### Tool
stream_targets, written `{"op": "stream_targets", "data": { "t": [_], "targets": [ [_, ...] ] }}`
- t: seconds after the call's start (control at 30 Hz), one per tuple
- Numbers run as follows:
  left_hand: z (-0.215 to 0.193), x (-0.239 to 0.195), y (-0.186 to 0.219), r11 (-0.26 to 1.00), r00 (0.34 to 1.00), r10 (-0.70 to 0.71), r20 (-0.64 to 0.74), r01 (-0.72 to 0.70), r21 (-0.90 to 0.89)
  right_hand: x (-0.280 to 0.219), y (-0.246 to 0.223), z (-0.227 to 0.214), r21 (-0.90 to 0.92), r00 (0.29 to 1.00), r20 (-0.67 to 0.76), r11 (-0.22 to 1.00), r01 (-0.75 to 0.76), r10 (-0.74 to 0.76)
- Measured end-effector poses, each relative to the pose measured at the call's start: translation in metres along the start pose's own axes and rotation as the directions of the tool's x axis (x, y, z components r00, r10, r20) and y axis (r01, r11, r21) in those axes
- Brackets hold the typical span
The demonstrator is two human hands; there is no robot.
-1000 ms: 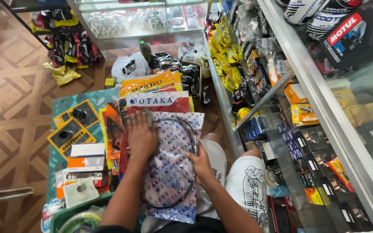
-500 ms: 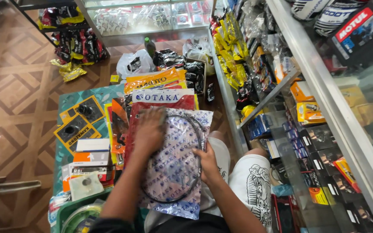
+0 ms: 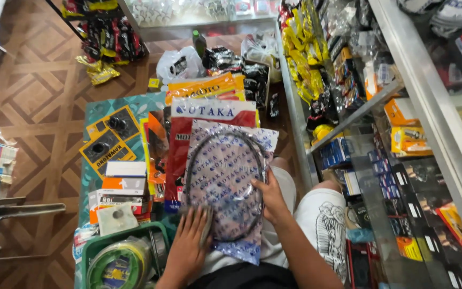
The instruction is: The person sits on the floor and wipes several packaged motorcycle cables with a cloth. They handle each package one at a time, rubbing the cloth over the plastic surface, then place the items back on the pile.
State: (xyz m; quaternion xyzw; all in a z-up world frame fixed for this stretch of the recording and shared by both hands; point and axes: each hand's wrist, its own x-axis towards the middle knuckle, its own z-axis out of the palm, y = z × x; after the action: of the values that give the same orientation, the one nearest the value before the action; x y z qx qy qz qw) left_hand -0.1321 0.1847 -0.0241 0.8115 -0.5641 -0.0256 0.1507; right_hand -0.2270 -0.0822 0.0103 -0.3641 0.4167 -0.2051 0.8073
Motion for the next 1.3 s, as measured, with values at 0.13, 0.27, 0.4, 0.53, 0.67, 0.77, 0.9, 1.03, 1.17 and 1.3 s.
{"op": "stream_targets", "data": {
  "t": [0.13,0.27,0.4,0.53,0.67,0.77,0.9,1.03,1.17,1.3],
  "targets": [
    [-0.005,0.101,-0.022,0.998,0.998,-0.041,-0.041,0.043,0.042,0.007,0.012,-0.011,0.026,0.997,0.071,0.999,0.030,-0.032],
    [-0.005,0.206,-0.062,0.997,0.997,-0.040,-0.062,0.044,0.056,0.001,0.003,-0.003,0.043,0.997,0.065,0.998,0.034,-0.037],
    [0.002,0.247,-0.086,1.000,0.999,0.019,-0.041,-0.018,0.008,-0.001,0.005,0.009,0.105,0.998,-0.029,0.993,0.051,-0.048],
    [-0.011,0.180,-0.068,1.000,0.999,0.001,-0.047,-0.002,-0.022,-0.008,0.004,0.016,0.079,0.997,-0.059,0.996,0.048,-0.043],
    [-0.016,0.074,-0.045,0.993,0.993,-0.080,-0.089,0.072,-0.092,0.003,0.016,0.008,0.053,0.996,-0.073,0.997,0.054,-0.050],
    [-0.005,0.009,-0.026,0.976,0.990,-0.128,-0.056,0.115,-0.185,-0.001,0.013,0.012,0.069,0.997,-0.069,0.997,0.043,-0.038],
    [-0.014,-0.019,0.005,0.960,0.990,-0.140,-0.015,0.132,-0.245,0.000,0.008,0.007,0.026,0.997,-0.027,0.997,0.076,-0.075],
    [-0.013,0.039,-0.022,0.997,0.989,-0.076,0.130,0.080,-0.020,0.009,0.017,0.004,-0.049,0.997,-0.022,0.996,0.076,-0.077],
    [-0.008,0.127,-0.053,0.999,0.987,0.028,-0.158,-0.034,-0.037,0.037,0.048,-0.017,-0.039,0.979,-0.043,0.980,0.197,-0.199],
    [0.020,0.213,-0.084,0.993,0.972,0.071,-0.224,-0.090,-0.076,0.031,0.028,-0.001,-0.025,0.977,-0.038,0.977,0.211,-0.212]
  ]
}}
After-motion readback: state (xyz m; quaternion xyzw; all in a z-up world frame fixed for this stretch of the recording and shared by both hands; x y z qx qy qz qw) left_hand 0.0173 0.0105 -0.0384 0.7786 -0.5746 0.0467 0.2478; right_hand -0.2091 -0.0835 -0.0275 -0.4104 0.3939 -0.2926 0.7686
